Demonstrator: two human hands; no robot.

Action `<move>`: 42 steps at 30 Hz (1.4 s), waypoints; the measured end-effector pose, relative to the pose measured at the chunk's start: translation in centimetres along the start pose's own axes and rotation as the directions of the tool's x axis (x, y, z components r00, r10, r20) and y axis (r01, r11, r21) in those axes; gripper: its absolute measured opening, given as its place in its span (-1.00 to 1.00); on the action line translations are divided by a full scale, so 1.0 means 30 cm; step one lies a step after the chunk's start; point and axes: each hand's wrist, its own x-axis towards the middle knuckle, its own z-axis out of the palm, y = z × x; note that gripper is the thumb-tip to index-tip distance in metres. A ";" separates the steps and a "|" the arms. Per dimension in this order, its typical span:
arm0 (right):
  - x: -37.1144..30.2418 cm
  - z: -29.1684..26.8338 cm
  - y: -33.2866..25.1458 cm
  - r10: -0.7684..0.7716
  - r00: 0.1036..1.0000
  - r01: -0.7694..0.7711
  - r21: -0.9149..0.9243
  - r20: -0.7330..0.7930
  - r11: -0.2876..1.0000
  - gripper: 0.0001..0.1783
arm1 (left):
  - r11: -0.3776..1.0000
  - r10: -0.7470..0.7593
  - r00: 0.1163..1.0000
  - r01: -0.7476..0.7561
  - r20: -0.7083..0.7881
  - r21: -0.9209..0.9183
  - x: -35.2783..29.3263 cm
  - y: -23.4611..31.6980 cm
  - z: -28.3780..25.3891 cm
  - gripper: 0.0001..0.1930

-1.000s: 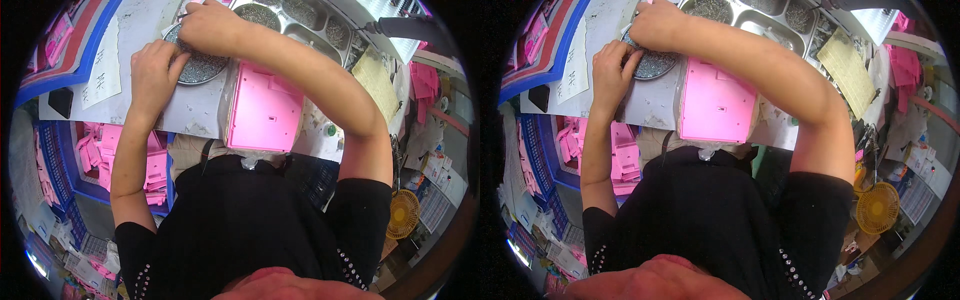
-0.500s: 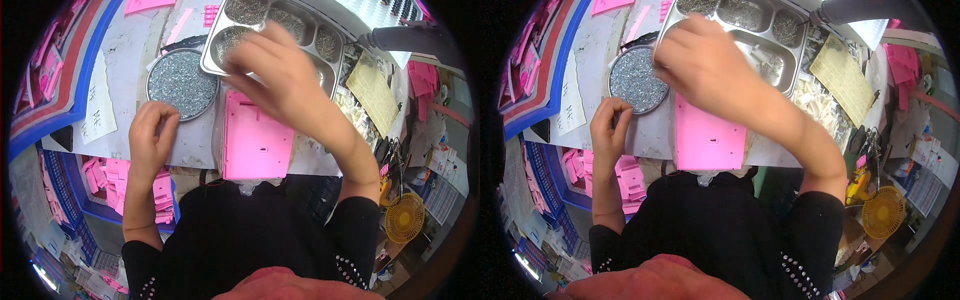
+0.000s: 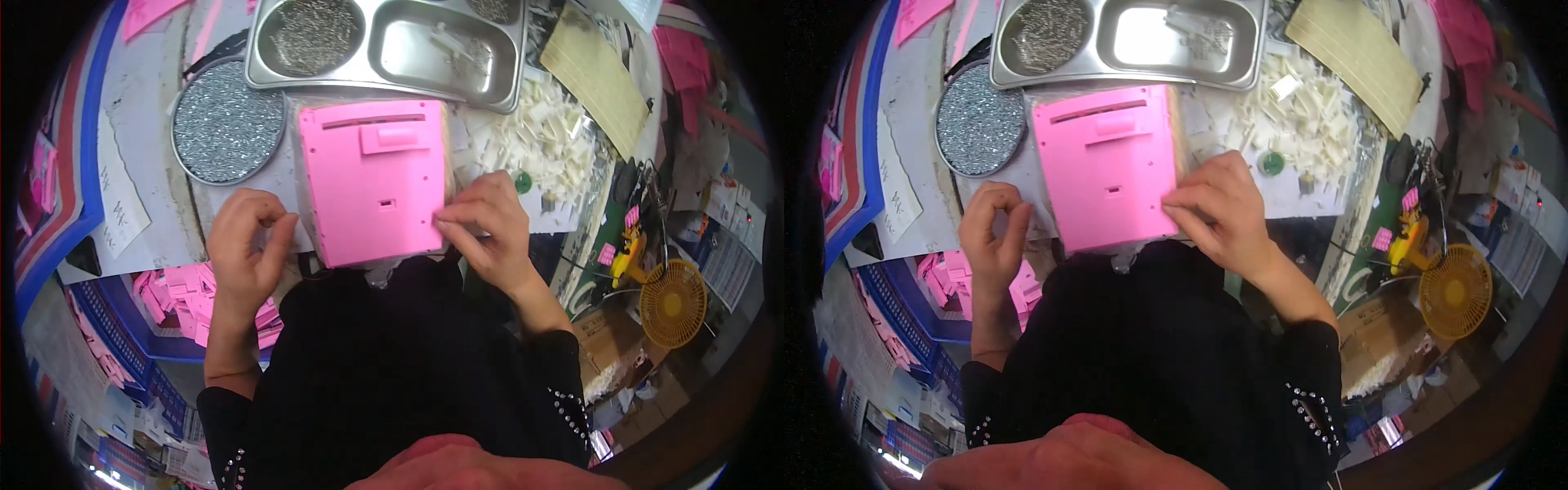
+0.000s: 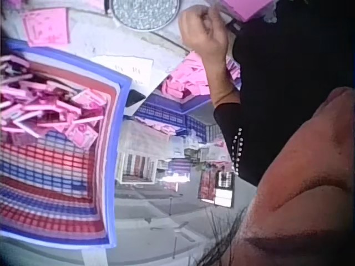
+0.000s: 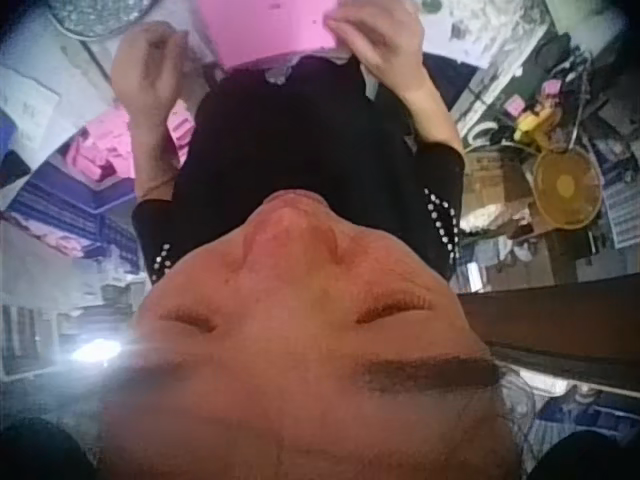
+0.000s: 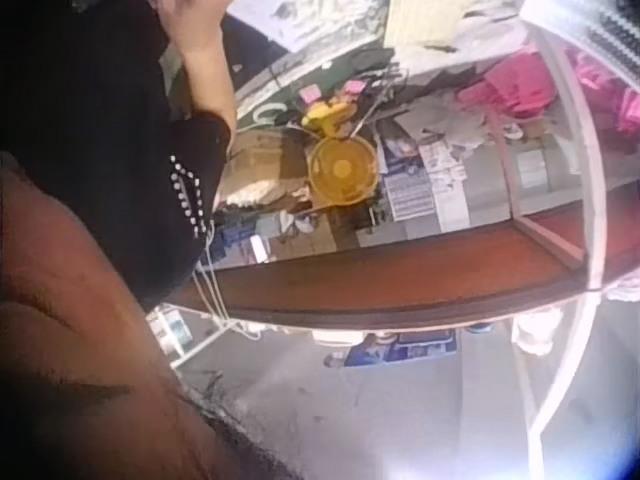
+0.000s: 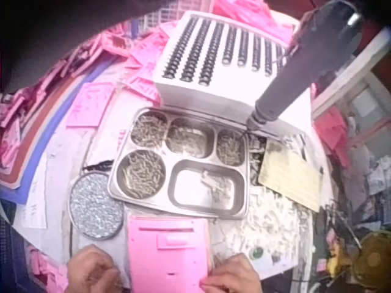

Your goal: Assemble the internal electronics and plastic shell of a pink toy device using a soldering iron and an electric screwdriver.

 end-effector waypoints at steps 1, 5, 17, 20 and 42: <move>0.004 0.004 0.002 -0.008 1.000 0.008 0.021 0.007 1.000 -0.76 | 1.000 0.009 1.000 -0.009 -0.011 0.006 -0.001 -0.005 -0.001 -0.88; 0.016 0.005 -0.010 -0.024 0.998 0.023 0.024 0.054 0.999 -0.76 | 0.999 0.028 0.999 -0.028 -0.029 0.023 -0.017 -0.017 -0.010 -0.91; 0.356 -0.243 0.105 -0.115 0.670 0.254 0.082 -0.733 0.964 -0.55 | 0.983 0.185 0.983 -0.185 -0.008 0.002 -0.014 -0.004 -0.004 -0.82; 0.695 -0.417 0.198 0.041 0.774 0.501 0.650 -0.632 0.571 -0.64 | 0.941 0.335 0.941 -0.337 0.055 0.025 0.035 0.040 0.030 -0.78; 0.401 -0.006 -0.255 -0.434 0.899 0.183 0.949 -0.057 0.255 -0.74 | 0.938 0.333 0.938 -0.340 -0.098 -0.064 0.053 0.065 0.106 -0.76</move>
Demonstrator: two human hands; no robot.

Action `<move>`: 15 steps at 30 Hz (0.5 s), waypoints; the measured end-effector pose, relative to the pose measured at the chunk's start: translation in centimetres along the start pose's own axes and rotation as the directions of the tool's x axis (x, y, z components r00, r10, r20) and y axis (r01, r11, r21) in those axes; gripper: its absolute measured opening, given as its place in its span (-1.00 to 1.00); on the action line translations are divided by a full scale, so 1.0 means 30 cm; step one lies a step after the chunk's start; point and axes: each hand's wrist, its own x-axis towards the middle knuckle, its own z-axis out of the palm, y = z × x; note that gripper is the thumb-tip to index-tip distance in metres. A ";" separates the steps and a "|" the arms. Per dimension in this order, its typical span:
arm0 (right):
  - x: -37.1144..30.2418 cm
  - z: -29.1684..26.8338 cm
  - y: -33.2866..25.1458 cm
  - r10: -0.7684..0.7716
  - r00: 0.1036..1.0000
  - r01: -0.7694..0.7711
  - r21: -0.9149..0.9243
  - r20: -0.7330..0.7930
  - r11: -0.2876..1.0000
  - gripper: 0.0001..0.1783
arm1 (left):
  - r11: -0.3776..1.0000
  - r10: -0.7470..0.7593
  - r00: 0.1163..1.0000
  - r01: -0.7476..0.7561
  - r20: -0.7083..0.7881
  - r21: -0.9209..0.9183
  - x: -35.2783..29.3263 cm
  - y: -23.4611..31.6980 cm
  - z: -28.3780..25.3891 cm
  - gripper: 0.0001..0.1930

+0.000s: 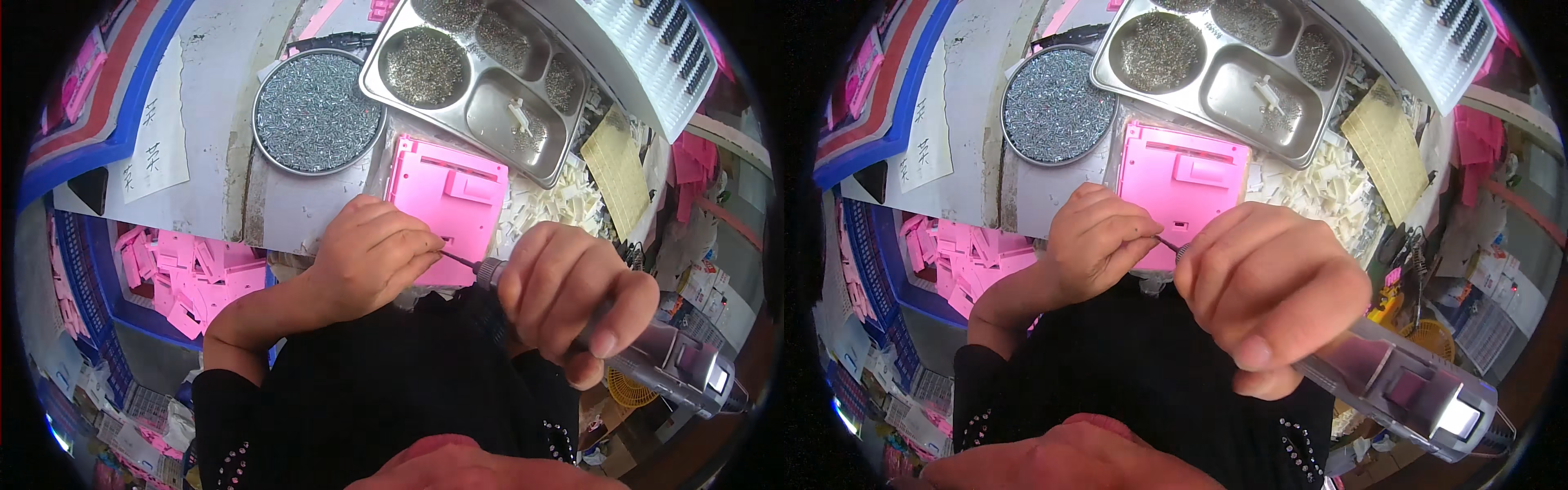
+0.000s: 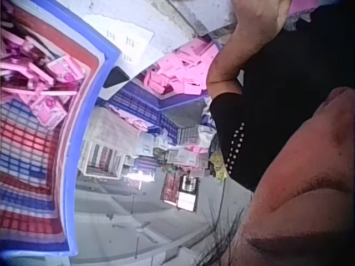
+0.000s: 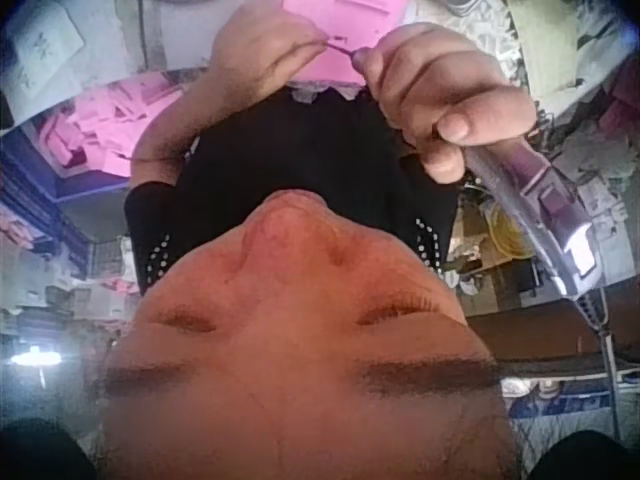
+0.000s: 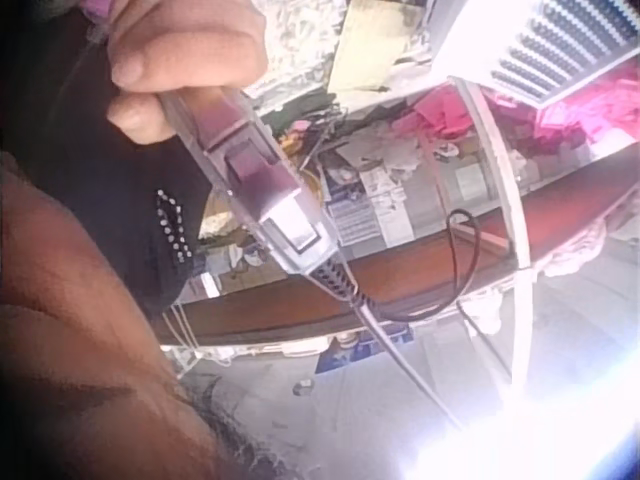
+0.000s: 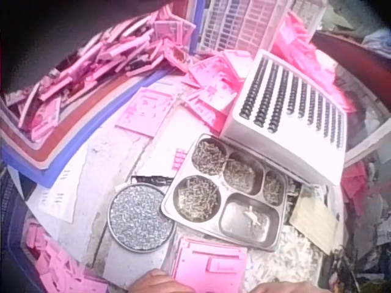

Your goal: Assemble the internal electronics and plastic shell of a pink toy device using a soldering iron and an electric screwdriver.

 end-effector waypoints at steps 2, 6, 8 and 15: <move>-0.005 0.000 0.005 0.011 1.000 -0.011 -0.010 0.014 1.000 -0.73 | 1.000 0.010 1.000 -0.010 -0.005 0.003 -0.004 -0.002 0.003 -0.76; -0.018 0.006 0.027 0.015 1.000 -0.015 -0.002 0.021 1.000 -0.72 | 0.991 0.059 0.998 -0.060 0.020 0.116 -0.028 -0.001 -0.008 -0.76; -0.022 0.009 0.035 0.012 1.000 -0.013 0.016 0.001 1.000 -0.70 | 0.984 0.095 0.991 -0.107 0.092 0.140 -0.022 -0.002 -0.023 -0.76; -0.053 -0.029 0.027 0.038 0.982 -0.074 -0.186 -0.187 0.980 -0.65 | 0.713 -0.138 0.990 0.121 -0.030 0.691 0.117 -0.227 -0.243 -0.79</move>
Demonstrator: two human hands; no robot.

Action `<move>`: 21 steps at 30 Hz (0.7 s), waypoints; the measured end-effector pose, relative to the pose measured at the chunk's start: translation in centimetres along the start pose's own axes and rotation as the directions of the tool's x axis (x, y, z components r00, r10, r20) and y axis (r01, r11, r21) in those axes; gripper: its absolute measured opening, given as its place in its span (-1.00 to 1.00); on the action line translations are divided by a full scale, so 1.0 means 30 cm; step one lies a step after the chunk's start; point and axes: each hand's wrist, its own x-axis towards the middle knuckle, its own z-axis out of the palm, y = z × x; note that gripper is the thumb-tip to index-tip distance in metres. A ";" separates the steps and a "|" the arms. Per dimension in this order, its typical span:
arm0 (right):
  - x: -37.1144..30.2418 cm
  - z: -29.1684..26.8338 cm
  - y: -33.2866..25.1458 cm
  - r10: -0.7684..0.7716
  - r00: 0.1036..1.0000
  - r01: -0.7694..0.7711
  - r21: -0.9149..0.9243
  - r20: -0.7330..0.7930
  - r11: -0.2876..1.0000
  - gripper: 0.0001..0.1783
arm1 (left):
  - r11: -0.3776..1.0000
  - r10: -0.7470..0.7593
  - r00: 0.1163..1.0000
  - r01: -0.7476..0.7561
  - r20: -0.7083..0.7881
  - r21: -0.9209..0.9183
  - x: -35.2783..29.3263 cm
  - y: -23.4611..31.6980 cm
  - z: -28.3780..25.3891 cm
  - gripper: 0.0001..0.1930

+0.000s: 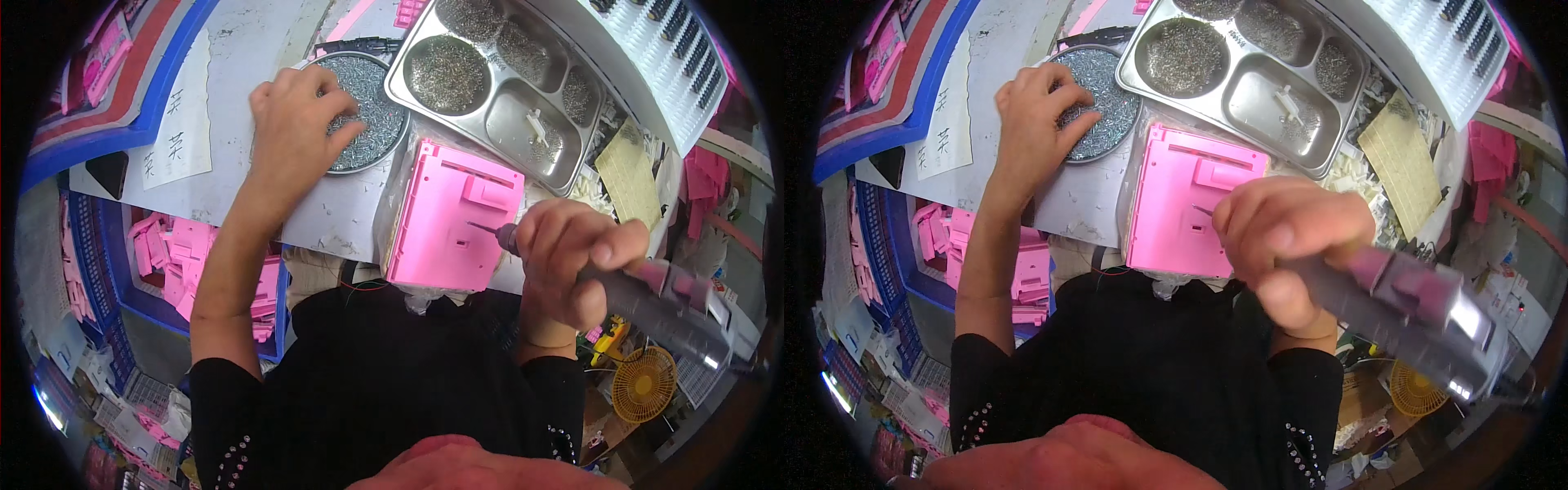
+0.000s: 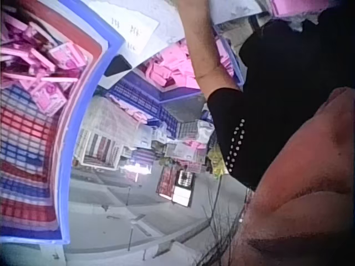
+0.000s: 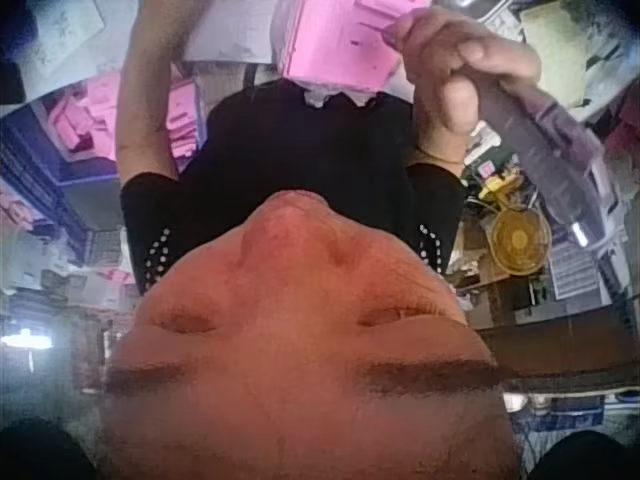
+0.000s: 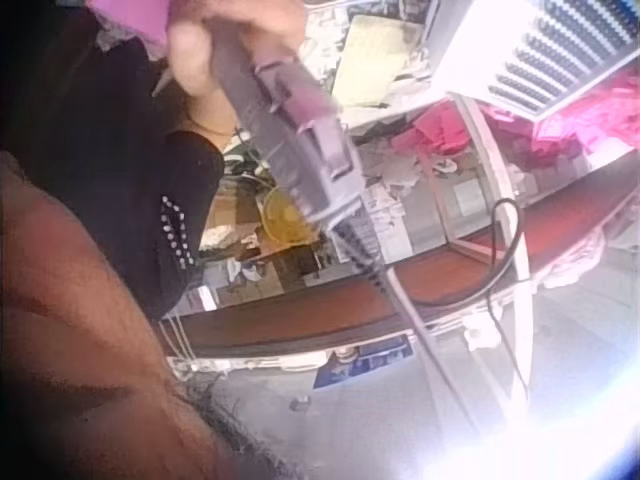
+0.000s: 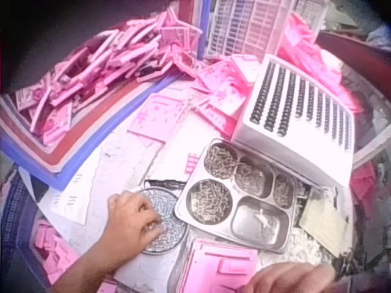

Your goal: Assemble the internal electronics and plastic shell of a pink toy device using a soldering iron and an electric screwdriver.

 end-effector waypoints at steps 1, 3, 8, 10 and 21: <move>-0.004 -0.001 -0.004 0.031 0.999 -0.032 -0.034 -0.031 0.999 -0.62 | 1.000 0.011 1.000 -0.011 0.025 -0.014 -0.006 -0.015 0.019 -0.81; -0.017 -0.010 -0.028 0.013 0.999 -0.016 -0.053 -0.047 0.998 -0.61 | 0.999 0.012 0.999 -0.010 0.048 -0.044 -0.011 -0.037 0.033 -0.83; -0.097 -0.026 -0.078 -0.025 0.996 0.015 -0.104 -0.089 0.994 -0.61 | 0.991 0.000 1.000 0.000 0.003 0.135 0.009 -0.077 0.068 -0.87; -0.132 -0.024 -0.092 -0.003 0.994 -0.013 -0.135 -0.111 0.991 -0.61 | 0.979 0.029 0.999 -0.035 0.033 0.200 0.009 -0.093 0.074 -0.83; -0.303 0.005 -0.142 0.084 0.966 -0.127 -0.170 -0.243 0.977 -0.62 | 0.759 0.277 0.946 -0.108 0.168 -0.642 -0.020 0.198 -0.010 -0.84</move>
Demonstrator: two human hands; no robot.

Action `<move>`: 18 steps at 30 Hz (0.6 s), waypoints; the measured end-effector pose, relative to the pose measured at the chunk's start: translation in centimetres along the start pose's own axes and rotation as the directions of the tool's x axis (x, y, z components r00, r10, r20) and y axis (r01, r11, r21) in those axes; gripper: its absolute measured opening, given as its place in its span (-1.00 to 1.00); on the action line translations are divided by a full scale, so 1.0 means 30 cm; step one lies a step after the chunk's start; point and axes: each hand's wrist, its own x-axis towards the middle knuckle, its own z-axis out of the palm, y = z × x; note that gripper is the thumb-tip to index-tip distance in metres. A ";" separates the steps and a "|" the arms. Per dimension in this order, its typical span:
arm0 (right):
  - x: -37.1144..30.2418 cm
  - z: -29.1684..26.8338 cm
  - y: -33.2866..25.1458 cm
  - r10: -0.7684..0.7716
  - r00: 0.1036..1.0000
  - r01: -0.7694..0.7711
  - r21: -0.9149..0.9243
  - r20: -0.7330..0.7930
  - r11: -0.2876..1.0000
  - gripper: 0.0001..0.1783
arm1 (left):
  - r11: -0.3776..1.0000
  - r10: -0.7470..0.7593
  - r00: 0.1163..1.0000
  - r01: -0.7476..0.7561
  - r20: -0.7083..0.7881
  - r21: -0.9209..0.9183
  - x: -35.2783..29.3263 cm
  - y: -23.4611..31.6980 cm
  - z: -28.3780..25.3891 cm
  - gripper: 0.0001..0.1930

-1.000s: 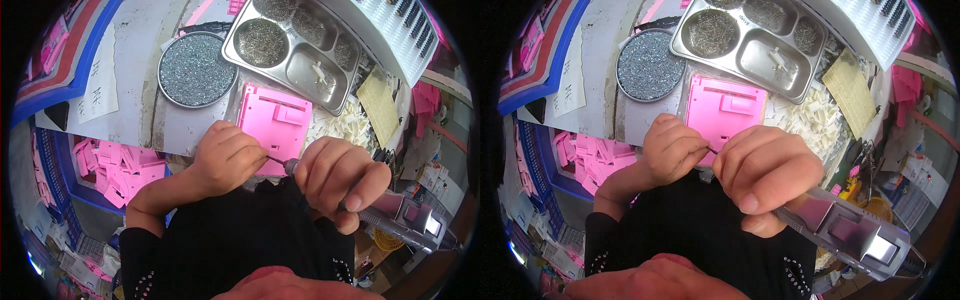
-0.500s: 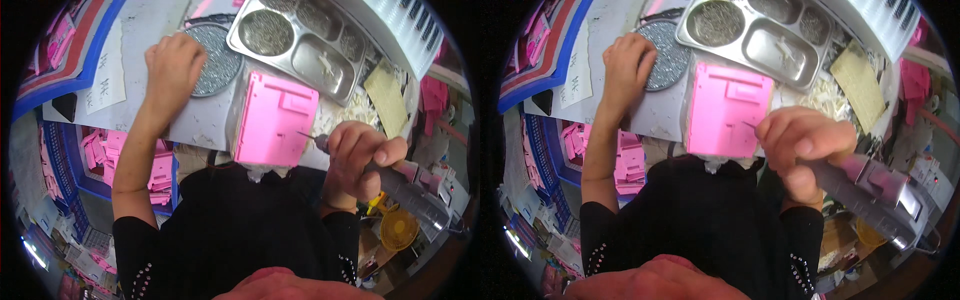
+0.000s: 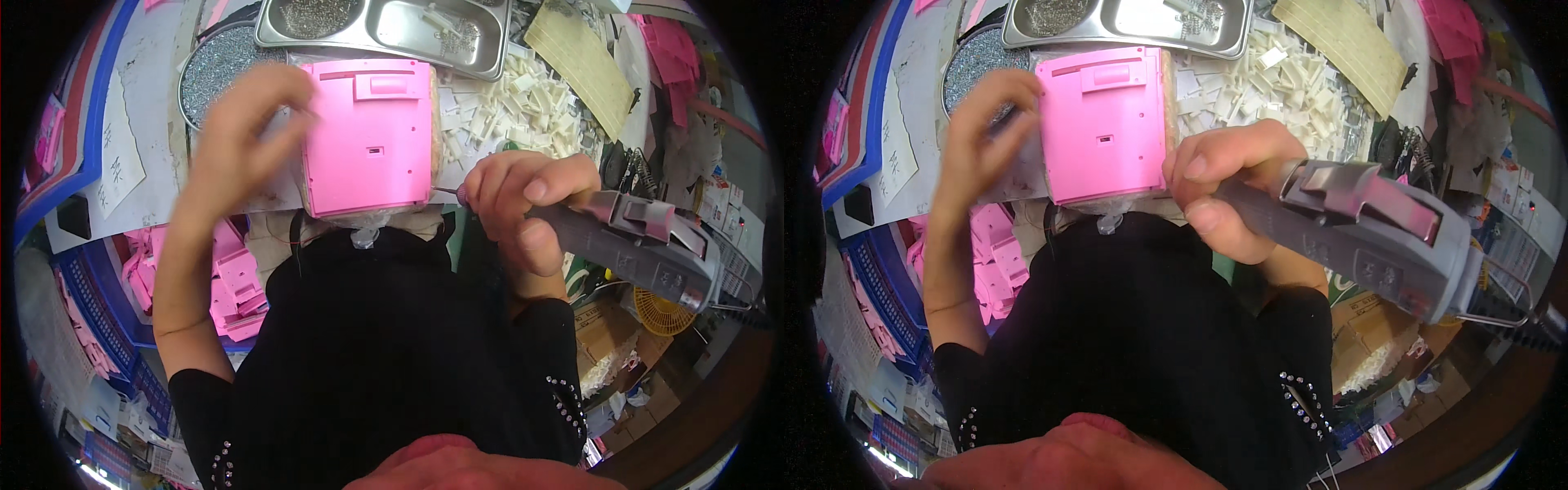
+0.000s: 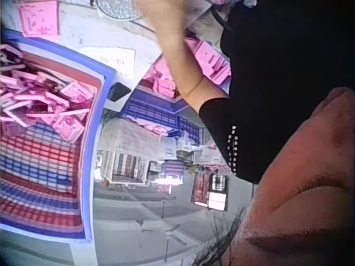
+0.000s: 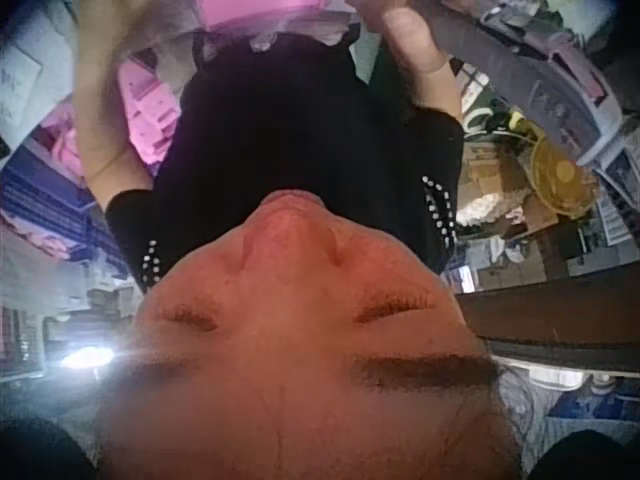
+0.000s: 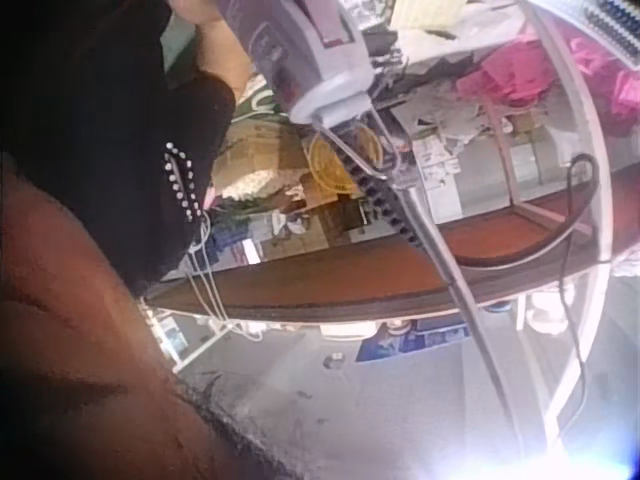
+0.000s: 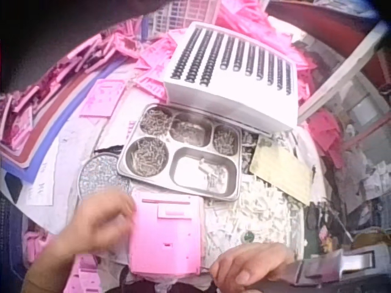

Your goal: Assemble the internal electronics and plastic shell of a pink toy device using a soldering iron and an electric screwdriver.

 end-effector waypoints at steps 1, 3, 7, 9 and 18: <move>-0.015 0.003 0.003 0.014 1.000 -0.014 0.006 -0.009 1.000 -0.63 | 0.996 0.083 0.995 -0.085 0.057 0.033 -0.016 0.050 0.059 -0.85; -0.027 0.004 -0.008 0.024 1.000 -0.024 0.012 -0.001 1.000 -0.65 | 0.983 0.174 0.977 -0.180 0.125 0.038 -0.023 0.092 0.154 -0.85; -0.046 -0.013 0.018 -0.033 0.993 0.029 0.036 0.114 0.999 -0.69 | 0.933 0.253 0.943 -0.297 0.219 0.203 -0.026 0.058 0.220 -0.84; -0.057 -0.016 0.032 -0.065 0.988 0.055 0.075 0.140 0.996 -0.73 | 0.936 0.243 0.943 -0.289 0.226 0.201 -0.023 0.057 0.215 -0.87; -0.040 0.018 0.127 -0.322 0.875 0.360 -0.042 0.361 0.932 -0.82 | 0.951 0.190 0.954 -0.237 0.232 0.199 -0.031 0.049 0.211 -0.74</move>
